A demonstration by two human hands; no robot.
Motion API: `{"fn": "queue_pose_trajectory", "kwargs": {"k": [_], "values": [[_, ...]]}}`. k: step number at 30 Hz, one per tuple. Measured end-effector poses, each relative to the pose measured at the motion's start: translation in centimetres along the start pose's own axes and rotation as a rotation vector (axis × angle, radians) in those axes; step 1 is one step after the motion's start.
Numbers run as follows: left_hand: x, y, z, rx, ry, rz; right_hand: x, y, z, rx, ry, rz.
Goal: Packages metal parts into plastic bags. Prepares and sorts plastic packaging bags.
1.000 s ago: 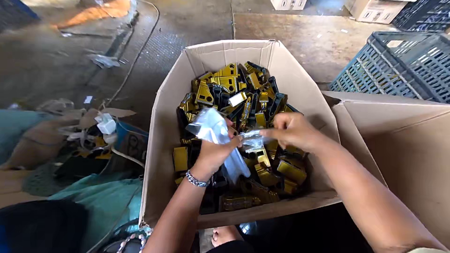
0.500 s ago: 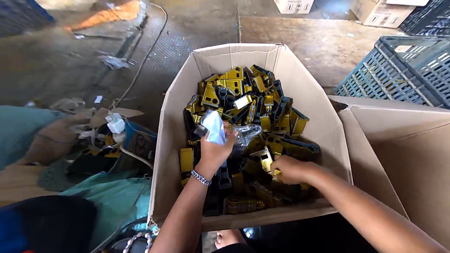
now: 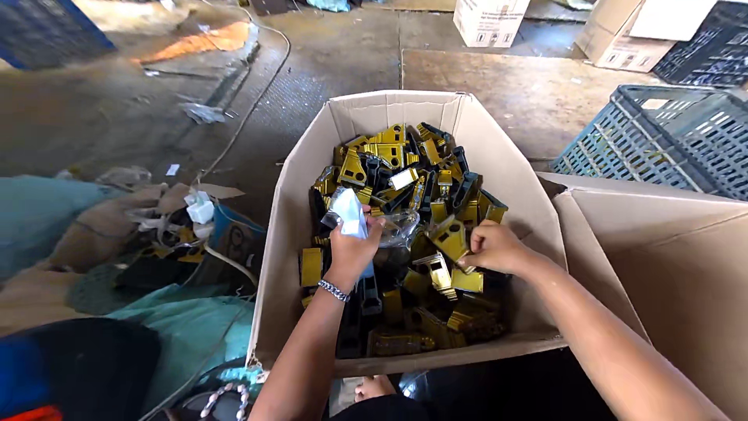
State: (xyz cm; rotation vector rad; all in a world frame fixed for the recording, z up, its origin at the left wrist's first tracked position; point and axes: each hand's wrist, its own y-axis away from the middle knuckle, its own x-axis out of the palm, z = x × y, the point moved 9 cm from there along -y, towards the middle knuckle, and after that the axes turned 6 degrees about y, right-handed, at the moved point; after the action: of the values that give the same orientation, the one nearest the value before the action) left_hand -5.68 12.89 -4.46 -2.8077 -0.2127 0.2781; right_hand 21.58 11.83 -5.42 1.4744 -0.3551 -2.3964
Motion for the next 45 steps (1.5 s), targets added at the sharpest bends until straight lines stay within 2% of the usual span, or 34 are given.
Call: {"fn": "queue_pose_trajectory", "kwargs": {"k": [2,6,11,15,17,19,21,22,23,24,25,26,29,30,32,34,36,38,39,43,45], "values": [[-0.3,-0.2,-0.1,0.008,-0.002,-0.014,2.1,-2.2,-1.1,0.132,0.042,0.094],[-0.2,-0.3,-0.1,0.015,0.025,-0.019,5.2,-5.1,-4.1,0.363,-0.027,0.065],[0.5,-0.4,0.1,0.060,0.067,0.017,7.1,-5.4,-6.0,0.481,-0.263,0.057],[1.4,0.0,0.2,0.041,0.052,0.058,6.2,-4.9,-3.6,0.360,-0.056,0.189],[1.5,0.1,0.0,0.036,0.049,0.065,3.6,-3.9,-1.6,0.224,-0.025,0.113],[1.4,0.4,-0.2,0.036,0.053,0.064,-0.4,-1.2,-0.9,0.118,-0.224,-0.123],[1.5,0.5,-0.5,0.056,0.079,0.051,-3.6,2.2,-0.9,0.019,-0.609,-0.350],[1.7,0.6,-0.5,0.051,0.106,0.045,-4.2,3.7,-0.1,-0.066,-0.764,-0.354],[2.1,0.9,-0.5,0.016,0.144,0.044,-4.0,4.8,1.3,-0.167,-0.877,-0.262],[2.7,1.3,-0.5,-0.055,0.196,0.049,-2.9,5.4,3.0,-0.233,-0.878,-0.125],[3.3,1.7,-0.7,-0.173,0.270,0.061,-1.7,5.4,4.6,-0.241,-0.771,-0.017],[4.0,2.2,-0.9,-0.304,0.360,0.072,-0.7,4.9,5.7,-0.216,-0.628,0.012],[4.4,2.5,-1.6,-0.493,0.558,0.040,0.0,2.4,7.3,-0.162,-0.226,-0.222],[4.0,2.2,-1.7,-0.498,0.579,0.005,0.9,1.5,8.0,-0.144,-0.067,-0.168],[3.3,2.4,-1.6,-0.474,0.536,-0.011,3.9,0.6,8.9,-0.117,0.115,0.034],[3.7,3.0,-1.8,-0.438,0.419,0.053,4.8,-0.5,8.6,-0.084,0.087,0.076],[4.1,2.4,-2.2,-0.258,0.252,0.115,4.3,-1.7,8.3,-0.059,-0.030,0.027],[4.0,1.6,-2.0,0.010,0.101,0.103,4.0,-2.2,8.4,-0.032,-0.131,0.024],[3.7,1.3,-1.8,0.061,0.081,0.081,4.0,-2.1,8.3,-0.022,-0.199,0.031],[1.7,1.4,-1.6,-0.025,0.142,-0.026,3.3,-1.2,7.1,-0.035,-0.672,0.004],[2.3,2.3,-3.2,0.058,0.172,-0.035,2.4,-0.8,6.6,-0.111,-0.714,-0.110]]}}
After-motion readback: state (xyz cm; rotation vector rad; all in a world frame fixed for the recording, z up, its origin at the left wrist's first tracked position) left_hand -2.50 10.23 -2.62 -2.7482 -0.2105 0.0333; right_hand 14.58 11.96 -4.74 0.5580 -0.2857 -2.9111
